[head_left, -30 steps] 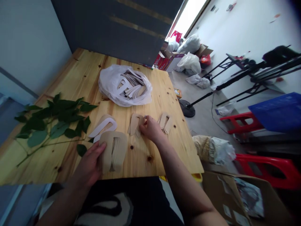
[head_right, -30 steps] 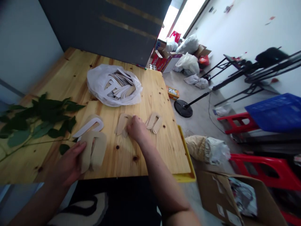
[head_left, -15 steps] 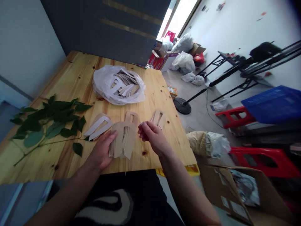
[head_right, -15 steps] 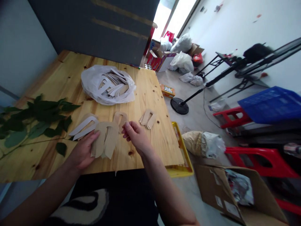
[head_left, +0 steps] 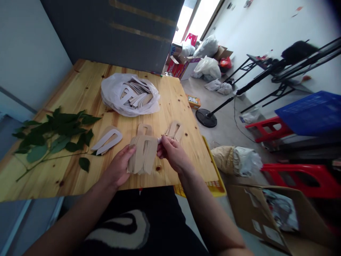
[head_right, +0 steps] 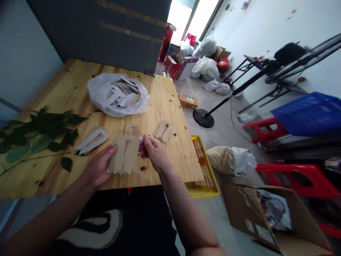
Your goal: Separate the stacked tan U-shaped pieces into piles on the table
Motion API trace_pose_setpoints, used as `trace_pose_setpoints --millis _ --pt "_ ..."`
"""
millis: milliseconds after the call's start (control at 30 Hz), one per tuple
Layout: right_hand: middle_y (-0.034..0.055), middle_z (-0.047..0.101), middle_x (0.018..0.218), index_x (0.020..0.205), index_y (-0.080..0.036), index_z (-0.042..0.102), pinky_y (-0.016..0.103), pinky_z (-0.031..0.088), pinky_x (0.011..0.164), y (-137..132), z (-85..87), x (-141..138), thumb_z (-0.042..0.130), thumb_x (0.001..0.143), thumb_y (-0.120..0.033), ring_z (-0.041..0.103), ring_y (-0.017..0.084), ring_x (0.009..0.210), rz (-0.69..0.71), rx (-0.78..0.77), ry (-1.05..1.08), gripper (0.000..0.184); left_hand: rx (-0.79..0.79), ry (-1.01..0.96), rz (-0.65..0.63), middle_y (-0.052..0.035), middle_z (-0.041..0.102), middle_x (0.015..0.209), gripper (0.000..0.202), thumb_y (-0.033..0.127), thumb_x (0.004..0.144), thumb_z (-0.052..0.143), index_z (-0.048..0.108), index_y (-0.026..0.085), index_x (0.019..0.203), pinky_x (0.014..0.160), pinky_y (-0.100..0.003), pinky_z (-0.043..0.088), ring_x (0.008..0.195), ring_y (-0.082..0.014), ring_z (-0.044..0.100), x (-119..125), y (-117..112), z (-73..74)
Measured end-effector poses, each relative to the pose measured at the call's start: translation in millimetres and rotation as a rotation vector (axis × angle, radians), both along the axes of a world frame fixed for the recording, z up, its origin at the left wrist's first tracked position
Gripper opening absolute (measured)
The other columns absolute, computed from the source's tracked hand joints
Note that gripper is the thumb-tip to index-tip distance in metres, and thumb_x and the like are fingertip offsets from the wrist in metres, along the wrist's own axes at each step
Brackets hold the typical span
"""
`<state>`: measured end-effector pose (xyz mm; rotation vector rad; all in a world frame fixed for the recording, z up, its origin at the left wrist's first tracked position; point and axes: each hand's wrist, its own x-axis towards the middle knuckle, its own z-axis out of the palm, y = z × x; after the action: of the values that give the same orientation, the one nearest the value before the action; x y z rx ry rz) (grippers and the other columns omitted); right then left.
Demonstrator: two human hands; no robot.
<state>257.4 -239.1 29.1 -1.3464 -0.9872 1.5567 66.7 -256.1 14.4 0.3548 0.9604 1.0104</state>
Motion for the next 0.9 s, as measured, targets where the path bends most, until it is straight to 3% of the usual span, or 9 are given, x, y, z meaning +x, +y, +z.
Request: trace_pose_setpoints --millis 200,300,433,633,900 --pt "-0.0058 0.055 0.063 0.073 -0.02 0.055 0.022 0.036 0.051 -1 0.8 7 0.085 0.069 -0.062 0.048 0.006 0.053 -0.01 0.04 -0.017 0.052 0.017 -0.047 -0.032 -0.0094 0.079 0.093 0.034 0.032 0.07 0.087 0.072 0.013 0.095 0.068 -0.029 0.058 0.092 -0.0268 0.075 7 2 -1.6" --pt "-0.0053 0.055 0.065 0.074 -0.02 0.055 0.023 0.035 0.051 -1 0.3 9 0.084 0.072 -0.061 0.047 0.007 0.054 -0.013 0.037 -0.019 0.05 0.034 -0.067 -0.05 -0.0094 0.079 0.093 0.037 0.035 0.069 0.089 0.072 0.014 0.094 0.065 -0.028 0.057 0.09 -0.0266 0.075 8 3 -3.5" --pt "-0.0056 0.052 0.065 0.074 -0.021 0.055 0.024 0.035 0.051 -2 -1.4 8 0.082 0.074 -0.06 0.044 0.008 0.055 -0.016 0.058 -0.027 0.047 0.016 -0.087 -0.047 -0.0105 0.079 0.093 0.042 0.035 0.067 0.091 0.072 0.013 0.097 0.071 -0.032 0.06 0.091 -0.0284 0.075 8 2 -4.6" --pt "-0.0063 0.048 0.065 0.076 -0.022 0.057 0.025 0.033 0.052 -1 -9.9 4 0.082 0.075 -0.056 0.039 0.008 0.054 -0.091 0.106 -0.034 0.042 -0.021 -0.084 -0.018 -0.0106 0.08 0.092 0.033 0.03 0.072 0.086 0.073 0.013 0.097 0.077 -0.033 0.061 0.092 -0.0278 0.076 5 3 -3.5" --pt "-0.0058 0.045 0.065 0.075 -0.021 0.057 0.025 0.032 0.051 -5 -15.1 9 0.082 0.074 -0.058 0.037 0.009 0.055 -0.086 0.05 -0.042 0.044 -0.071 -0.032 -0.019 -0.0101 0.08 0.094 0.043 0.034 0.067 0.09 0.073 0.013 0.102 0.067 -0.03 0.059 0.09 -0.0278 0.076 0 0 -6.2"
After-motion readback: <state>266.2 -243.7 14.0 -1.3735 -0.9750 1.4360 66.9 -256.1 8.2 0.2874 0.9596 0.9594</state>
